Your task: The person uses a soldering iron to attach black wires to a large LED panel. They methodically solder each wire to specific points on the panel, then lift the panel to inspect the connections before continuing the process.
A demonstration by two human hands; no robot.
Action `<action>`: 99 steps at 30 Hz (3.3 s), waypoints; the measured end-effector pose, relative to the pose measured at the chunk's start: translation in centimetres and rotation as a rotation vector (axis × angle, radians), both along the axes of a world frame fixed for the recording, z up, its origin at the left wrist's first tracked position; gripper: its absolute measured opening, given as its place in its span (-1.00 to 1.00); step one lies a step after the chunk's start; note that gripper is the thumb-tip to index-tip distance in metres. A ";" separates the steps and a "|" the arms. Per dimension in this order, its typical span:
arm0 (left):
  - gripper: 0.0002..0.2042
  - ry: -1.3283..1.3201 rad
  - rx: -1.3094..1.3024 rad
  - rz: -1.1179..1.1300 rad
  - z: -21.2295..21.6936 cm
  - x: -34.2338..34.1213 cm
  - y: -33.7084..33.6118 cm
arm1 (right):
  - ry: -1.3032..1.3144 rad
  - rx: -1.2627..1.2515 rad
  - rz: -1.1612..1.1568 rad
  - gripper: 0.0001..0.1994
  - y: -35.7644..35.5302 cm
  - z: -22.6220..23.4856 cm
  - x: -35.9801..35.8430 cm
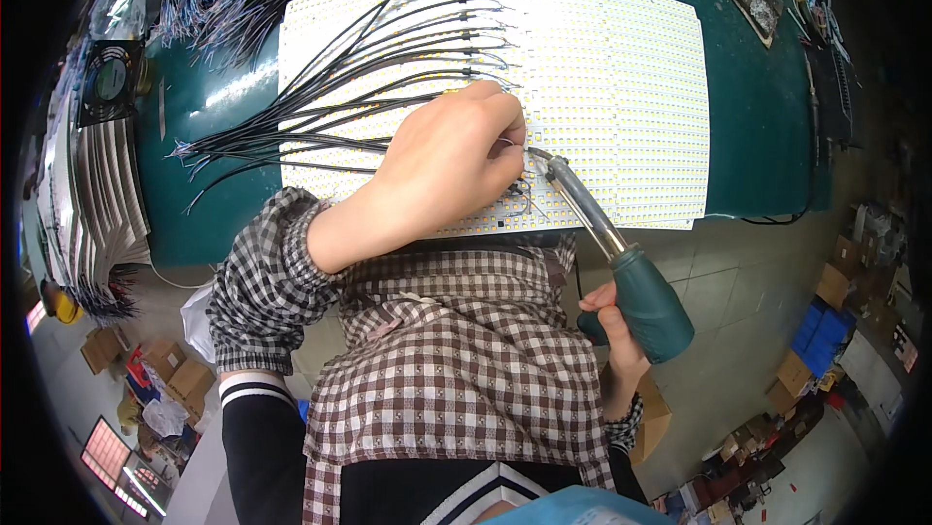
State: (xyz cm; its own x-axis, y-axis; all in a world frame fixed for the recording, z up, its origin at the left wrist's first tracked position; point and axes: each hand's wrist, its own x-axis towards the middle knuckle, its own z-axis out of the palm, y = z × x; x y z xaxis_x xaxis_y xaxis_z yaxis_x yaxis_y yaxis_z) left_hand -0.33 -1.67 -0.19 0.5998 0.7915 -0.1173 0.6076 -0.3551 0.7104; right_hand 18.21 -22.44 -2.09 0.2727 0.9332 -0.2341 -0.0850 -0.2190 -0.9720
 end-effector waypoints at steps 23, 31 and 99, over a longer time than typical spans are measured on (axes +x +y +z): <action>-0.90 0.029 0.002 -0.019 0.0 -0.1 0.4 | 0.062 0.084 -0.092 -0.50 0.0 -1.2 -0.2; -0.87 0.012 0.205 0.007 0.2 -0.1 -1.0 | 0.030 0.051 -0.096 -0.71 0.5 0.2 -0.5; -0.91 -0.093 0.002 0.052 -1.0 -0.9 -0.8 | 0.078 0.110 -0.111 -0.57 -0.3 -1.2 -0.3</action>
